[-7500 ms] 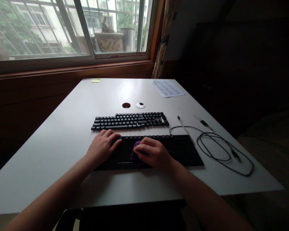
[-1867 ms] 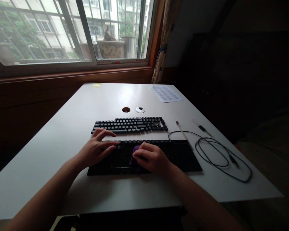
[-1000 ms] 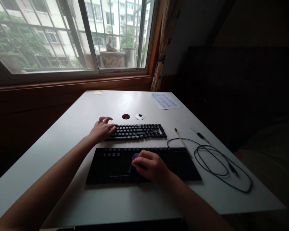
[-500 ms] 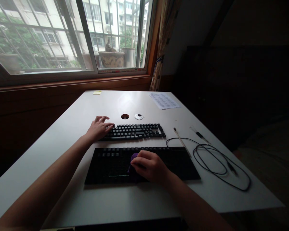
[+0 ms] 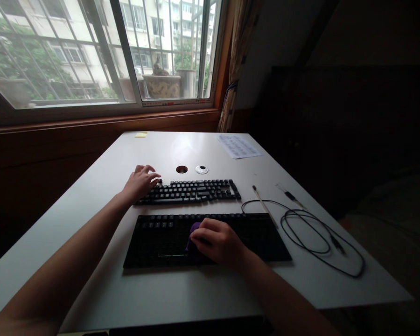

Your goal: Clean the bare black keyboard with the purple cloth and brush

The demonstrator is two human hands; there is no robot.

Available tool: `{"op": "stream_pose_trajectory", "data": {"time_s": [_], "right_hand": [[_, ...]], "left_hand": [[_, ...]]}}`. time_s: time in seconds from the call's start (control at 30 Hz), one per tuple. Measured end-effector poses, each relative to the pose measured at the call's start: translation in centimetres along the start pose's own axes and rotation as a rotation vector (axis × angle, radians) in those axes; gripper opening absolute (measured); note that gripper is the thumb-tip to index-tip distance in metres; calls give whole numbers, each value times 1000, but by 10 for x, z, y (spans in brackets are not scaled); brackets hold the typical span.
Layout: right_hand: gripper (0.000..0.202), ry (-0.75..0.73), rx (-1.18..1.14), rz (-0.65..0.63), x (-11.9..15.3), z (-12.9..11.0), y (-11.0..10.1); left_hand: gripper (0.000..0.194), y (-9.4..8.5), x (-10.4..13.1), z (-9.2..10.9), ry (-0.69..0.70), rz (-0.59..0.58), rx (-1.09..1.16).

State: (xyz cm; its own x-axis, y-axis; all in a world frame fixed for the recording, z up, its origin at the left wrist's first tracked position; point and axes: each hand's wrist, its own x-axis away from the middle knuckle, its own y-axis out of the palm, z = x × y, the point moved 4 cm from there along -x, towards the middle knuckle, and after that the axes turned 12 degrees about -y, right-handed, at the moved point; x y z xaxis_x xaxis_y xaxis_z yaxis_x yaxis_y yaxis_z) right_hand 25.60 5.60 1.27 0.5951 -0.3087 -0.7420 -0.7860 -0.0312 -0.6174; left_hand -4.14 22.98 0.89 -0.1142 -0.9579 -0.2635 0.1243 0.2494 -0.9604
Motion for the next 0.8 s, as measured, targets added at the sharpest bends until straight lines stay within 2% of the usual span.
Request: {"op": "stream_pose_trajectory", "data": {"time_s": [0.5, 0.63, 0.8], "right_hand": [[7, 6, -10, 0, -2, -1, -2], [7, 6, -13, -1, -1, -1, -1], [7, 13, -17, -9, 0, -1, 0]], "left_hand": [[17, 9, -28, 6, 139, -100, 23], [17, 8, -27, 7, 154, -75, 55], [23, -1, -18, 6, 157, 13, 119]]}}
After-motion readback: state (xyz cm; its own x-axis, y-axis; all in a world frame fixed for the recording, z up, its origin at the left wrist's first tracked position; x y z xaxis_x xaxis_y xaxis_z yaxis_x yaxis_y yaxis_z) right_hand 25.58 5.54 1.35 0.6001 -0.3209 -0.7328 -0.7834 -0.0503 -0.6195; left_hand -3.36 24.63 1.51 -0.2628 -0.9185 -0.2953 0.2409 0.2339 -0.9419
